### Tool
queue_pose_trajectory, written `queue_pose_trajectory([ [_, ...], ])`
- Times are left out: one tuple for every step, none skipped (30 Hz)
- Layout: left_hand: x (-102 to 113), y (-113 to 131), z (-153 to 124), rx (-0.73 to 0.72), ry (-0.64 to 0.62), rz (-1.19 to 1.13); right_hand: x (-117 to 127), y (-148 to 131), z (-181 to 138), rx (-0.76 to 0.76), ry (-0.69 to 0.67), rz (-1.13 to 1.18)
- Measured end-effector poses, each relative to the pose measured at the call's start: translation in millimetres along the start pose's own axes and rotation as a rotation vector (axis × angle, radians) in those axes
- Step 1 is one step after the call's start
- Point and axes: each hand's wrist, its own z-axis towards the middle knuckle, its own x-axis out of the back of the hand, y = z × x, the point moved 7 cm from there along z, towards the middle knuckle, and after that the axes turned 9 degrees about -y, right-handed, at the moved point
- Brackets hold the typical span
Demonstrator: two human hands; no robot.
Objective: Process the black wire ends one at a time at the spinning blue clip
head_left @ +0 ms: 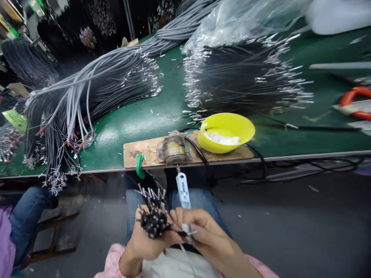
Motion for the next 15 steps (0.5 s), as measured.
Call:
queue_pose_trajectory([
  [1,3,1,-0.020,0.003,0.040,1,5,2,-0.055,0.007,0.066],
  [1,5,2,-0.036,0.005,0.073,2,8,5,-0.106,0.011,0.092],
  [0,6,3,-0.047,0.008,0.099,5,8,8,-0.142,0.020,0.083],
  [-1,8,3,-0.055,0.013,0.123,10,5,12,-0.162,0.037,0.049],
  [-1,9,3,-0.063,0.023,0.146,15,1,16,-0.171,0.060,-0.012],
  [-1,11,2,-0.070,0.040,0.168,22,-8,21,-0.136,0.113,-0.073],
  [0,13,1,-0.078,0.059,0.188,29,-18,25,-0.098,0.174,-0.121],
  [1,16,0,-0.087,0.079,0.205,34,-27,29,-0.067,0.226,-0.174],
  [2,18,-2,-0.097,0.096,0.219,38,-36,31,-0.021,0.278,-0.219],
  [3,21,-3,-0.107,0.113,0.229,38,-44,35,0.016,0.298,-0.261],
  [4,24,-4,-0.114,0.124,0.238,37,-49,37,0.028,0.299,-0.307],
  [6,26,-4,-0.119,0.137,0.245,35,-52,40,0.037,0.295,-0.337],
  [7,27,-5,-0.118,0.151,0.248,33,-53,41,0.032,0.281,-0.352],
  [9,28,-6,-0.112,0.170,0.243,31,-52,43,0.021,0.271,-0.349],
  [11,27,-7,-0.101,0.197,0.232,29,-50,43,0.010,0.264,-0.329],
])
